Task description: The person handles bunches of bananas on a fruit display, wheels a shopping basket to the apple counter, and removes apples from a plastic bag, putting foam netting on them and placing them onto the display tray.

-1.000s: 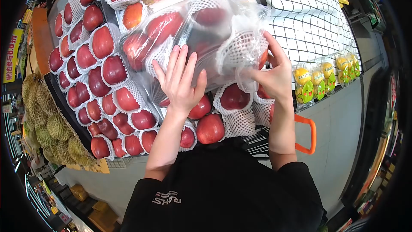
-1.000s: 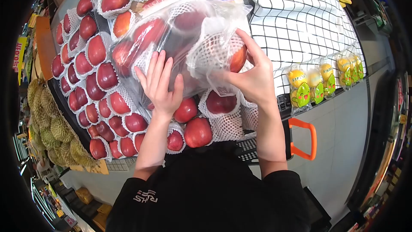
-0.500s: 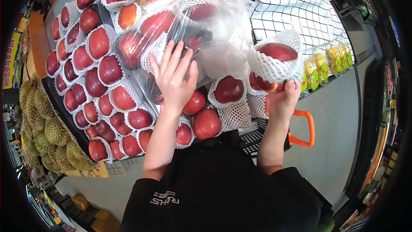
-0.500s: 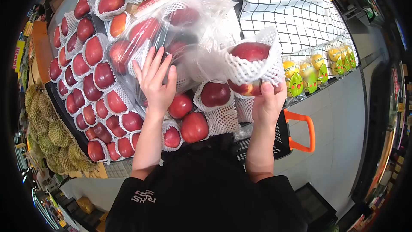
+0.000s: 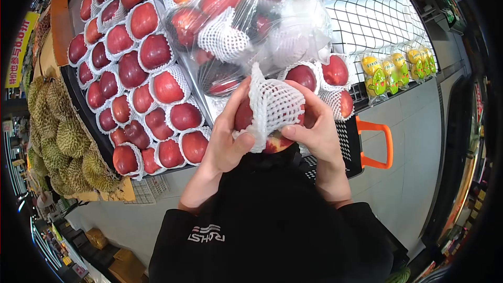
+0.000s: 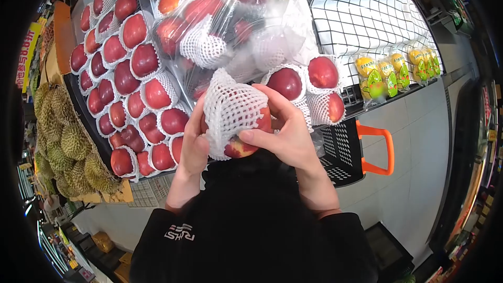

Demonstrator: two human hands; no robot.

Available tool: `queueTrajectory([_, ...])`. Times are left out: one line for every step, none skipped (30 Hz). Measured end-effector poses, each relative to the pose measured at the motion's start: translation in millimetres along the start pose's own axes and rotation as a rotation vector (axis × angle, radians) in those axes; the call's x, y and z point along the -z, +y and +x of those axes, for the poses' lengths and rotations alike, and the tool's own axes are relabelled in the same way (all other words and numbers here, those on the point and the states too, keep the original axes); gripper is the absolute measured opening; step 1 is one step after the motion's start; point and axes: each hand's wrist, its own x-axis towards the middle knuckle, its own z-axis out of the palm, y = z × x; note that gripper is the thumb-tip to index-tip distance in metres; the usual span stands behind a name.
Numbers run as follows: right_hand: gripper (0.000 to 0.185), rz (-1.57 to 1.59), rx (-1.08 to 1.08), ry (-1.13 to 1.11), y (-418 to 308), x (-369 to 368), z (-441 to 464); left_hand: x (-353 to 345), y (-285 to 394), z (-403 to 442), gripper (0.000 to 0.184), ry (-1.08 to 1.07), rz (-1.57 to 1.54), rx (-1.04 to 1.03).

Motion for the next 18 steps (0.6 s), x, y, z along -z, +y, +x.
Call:
queueTrajectory([0.076, -0.054, -0.056, -0.016, -0.3, -7.9, 1.1, 0.7, 1.1, -8.2, 0.108, 0.051, -0.117, 0.025])
queueTrajectory([0.073, -0.111, -0.115, -0.032, 1.0, -15.7, 0.6, 3.4, 2.2, -16.6, 0.111, 0.103, -0.237, 0.050])
queueTrajectory([0.066, -0.168, -0.085, -0.027, 4.3, -24.4, 0.2, 8.6, 3.0, -24.1, 0.116, 0.106, -0.356, 0.066])
queueTrajectory([0.066, -0.174, -0.089, -0.043, 6.7, -30.8, 0.2, 13.7, 1.1, -32.6, 0.116, 0.121, -0.359, 0.058])
queueTrajectory([0.065, -0.276, -0.088, -0.053, 9.0, -36.8, -0.1, 18.9, -3.9, -42.8, 0.117, 0.135, -0.376, 0.053])
queueTrajectory([0.064, -0.378, -0.084, -0.064, 11.4, -43.3, -0.6, 24.4, -7.9, -51.2, 0.119, 0.148, -0.405, 0.066])
queueTrajectory([0.064, -0.383, -0.084, -0.080, 13.5, -50.5, -1.1, 29.8, -11.8, -59.6, 0.123, 0.162, -0.434, 0.078])
queueTrajectory([0.063, -0.469, -0.078, -0.081, 15.1, -58.0, -2.4, 34.8, -14.1, -66.1, 0.123, 0.173, -0.436, 0.069])
queueTrajectory([0.062, -0.555, -0.071, -0.081, 16.1, -65.1, -4.1, 39.1, -16.1, -71.7, 0.123, 0.148, -0.440, 0.057])
queueTrajectory([0.061, -0.642, -0.062, -0.081, 16.9, -71.5, -5.6, 43.2, -19.2, -77.1, 0.123, 0.122, -0.445, 0.043])
queueTrajectory([0.059, -0.734, -0.072, -0.094, 17.7, -76.9, -7.2, 47.3, -24.8, -83.7, 0.117, 0.117, -0.427, 0.009])
queueTrajectory([0.059, -0.741, -0.071, -0.102, 21.3, -81.5, -9.0, 51.8, -27.4, -90.6, 0.117, 0.123, -0.430, 0.001])
queueTrajectory([0.059, -0.769, -0.001, -0.113, 27.0, -85.0, -11.0, 56.6, -29.3, -97.4, 0.111, 0.108, -0.475, 0.069])
queueTrajectory([0.058, -0.795, 0.065, -0.122, 31.2, -89.1, -13.7, 60.8, -29.9, -103.4, 0.106, 0.092, -0.521, 0.141])
queueTrajectory([0.058, -0.915, 0.102, -0.120, 28.9, -95.0, -16.5, 58.1, -25.4, -104.8, 0.095, 0.098, -0.615, 0.138])
queueTrajectory([0.058, -1.034, 0.139, -0.113, 26.6, -100.9, -19.3, 55.3, -13.3, -108.8, 0.095, 0.102, -0.620, 0.140])
queueTrajectory([0.059, -1.122, 0.296, -0.122, 26.6, -105.4, -18.6, 52.4, 2.2, -113.2, 0.093, 0.117, -0.691, 0.227])
queueTrajectory([0.057, -1.079, 0.349, -0.128, 27.5, -110.7, -18.1, 52.9, 9.8, -117.4, 0.091, 0.130, -0.762, 0.315])
